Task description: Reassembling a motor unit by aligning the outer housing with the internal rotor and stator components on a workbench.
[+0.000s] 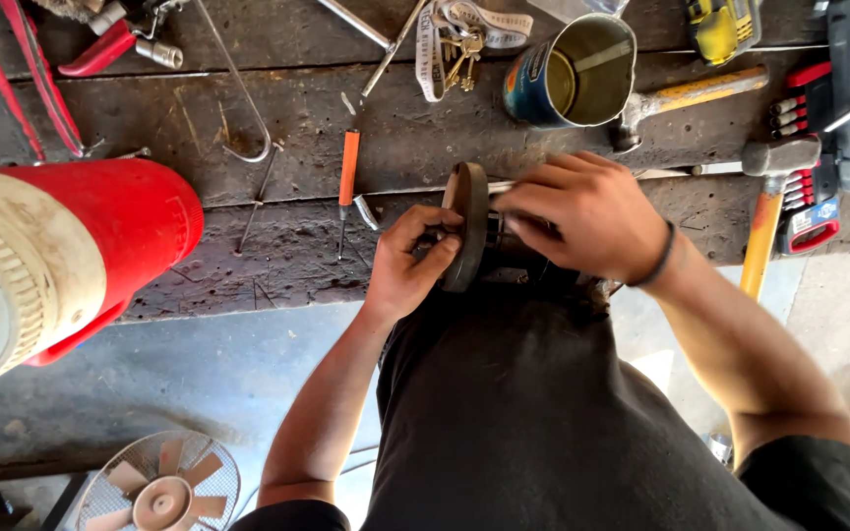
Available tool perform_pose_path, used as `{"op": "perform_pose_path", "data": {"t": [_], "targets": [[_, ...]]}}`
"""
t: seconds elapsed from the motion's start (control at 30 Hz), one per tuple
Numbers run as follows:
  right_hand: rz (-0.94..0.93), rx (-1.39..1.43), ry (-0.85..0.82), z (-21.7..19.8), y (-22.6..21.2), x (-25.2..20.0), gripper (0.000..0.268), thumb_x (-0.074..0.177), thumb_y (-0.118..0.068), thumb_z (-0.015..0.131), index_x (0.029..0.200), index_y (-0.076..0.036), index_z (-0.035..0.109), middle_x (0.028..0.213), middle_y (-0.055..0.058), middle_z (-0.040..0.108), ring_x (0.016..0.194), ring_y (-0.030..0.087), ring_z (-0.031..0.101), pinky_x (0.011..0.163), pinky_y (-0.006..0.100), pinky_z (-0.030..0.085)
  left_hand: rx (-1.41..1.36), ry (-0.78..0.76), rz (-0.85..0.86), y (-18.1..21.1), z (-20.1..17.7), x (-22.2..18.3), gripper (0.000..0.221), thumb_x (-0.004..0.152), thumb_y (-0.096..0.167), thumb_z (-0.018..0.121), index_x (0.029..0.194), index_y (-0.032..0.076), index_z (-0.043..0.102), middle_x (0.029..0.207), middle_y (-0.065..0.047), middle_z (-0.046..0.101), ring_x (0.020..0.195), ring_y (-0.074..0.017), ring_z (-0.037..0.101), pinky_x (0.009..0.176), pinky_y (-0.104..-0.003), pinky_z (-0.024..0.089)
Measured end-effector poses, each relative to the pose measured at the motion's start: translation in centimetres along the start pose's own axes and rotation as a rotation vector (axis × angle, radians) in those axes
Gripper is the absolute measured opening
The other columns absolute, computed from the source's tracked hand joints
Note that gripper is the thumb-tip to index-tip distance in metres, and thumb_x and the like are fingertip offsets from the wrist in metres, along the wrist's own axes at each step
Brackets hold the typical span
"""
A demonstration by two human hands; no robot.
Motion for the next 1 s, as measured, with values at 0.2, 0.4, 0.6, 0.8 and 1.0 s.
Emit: {"op": "perform_pose_path", "data": {"t": [0.2, 0.4, 0.6, 0.8, 1.0], "targets": [[0.167, -0.182, 0.078, 2.4, 1.9, -5.2, 0.020, 0.077, -0.034, 0.081, 0.092, -0.024, 0.073, 0.095, -0.004, 0.072, 0.096, 0.021, 0.067, 0.087, 0.038, 0.049, 0.055, 0.155, -0.041, 0.0, -0.6, -1.2, 0.017, 0.092, -0.002, 0.071, 0.107, 0.002, 0.075, 0.092, -0.014, 0.072, 0.087, -0.0216, 0.072, 0.074, -0.040, 0.063], [0.202, -0.094, 0.187, 2.7, 1.7, -5.4, 0.010, 0.093, -0.032, 0.074, 0.091, -0.022, 0.074, 0.095, -0.002, 0.073, 0.094, 0.022, 0.068, 0.085, 0.036, 0.048, 0.254, 0.330, 0.078, -0.5, -7.4, -5.4, 0.012, 0.089, -0.004, 0.072, 0.098, 0.003, 0.076, 0.084, -0.013, 0.073, 0.077, -0.0228, 0.072, 0.073, -0.036, 0.058], [0.185, -0.010, 0.165, 2.8, 1.7, -5.0, 0.012, 0.095, -0.030, 0.075, 0.092, -0.018, 0.075, 0.097, 0.003, 0.074, 0.092, 0.028, 0.069, 0.081, 0.039, 0.050, 0.609, 0.355, 0.067, -4.5, -13.3, -14.6, 0.019, 0.080, 0.000, 0.074, 0.092, 0.014, 0.079, 0.068, -0.003, 0.069, 0.056, -0.0185, 0.065, 0.058, -0.028, 0.053], [0.208, 0.029, 0.153, 4.0, 2.7, -5.8, 0.012, 0.098, -0.026, 0.079, 0.093, -0.015, 0.076, 0.097, 0.005, 0.074, 0.090, 0.030, 0.070, 0.080, 0.038, 0.052, 0.516, 0.343, -0.297, -15.6, -12.6, -19.9, 0.023, 0.084, 0.009, 0.073, 0.107, 0.009, 0.074, 0.097, -0.015, 0.074, 0.093, -0.0341, 0.071, 0.079, -0.044, 0.056], [0.186, -0.058, 0.080, 3.8, 2.0, -5.5, 0.013, 0.103, -0.020, 0.076, 0.097, -0.008, 0.077, 0.101, 0.010, 0.074, 0.091, 0.029, 0.068, 0.085, 0.042, 0.053, -0.137, 0.670, -0.593, -25.5, -14.4, -19.6, 0.025, 0.078, 0.015, 0.062, 0.099, 0.003, 0.071, 0.091, -0.005, 0.071, 0.088, -0.0154, 0.062, 0.081, -0.034, 0.052]]}}
Point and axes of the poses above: each hand's wrist, its own x-axis towards the middle knuckle, its own z-axis out of the palm, y = z × x, the point moved 10 cm from there along x, towards the middle knuckle
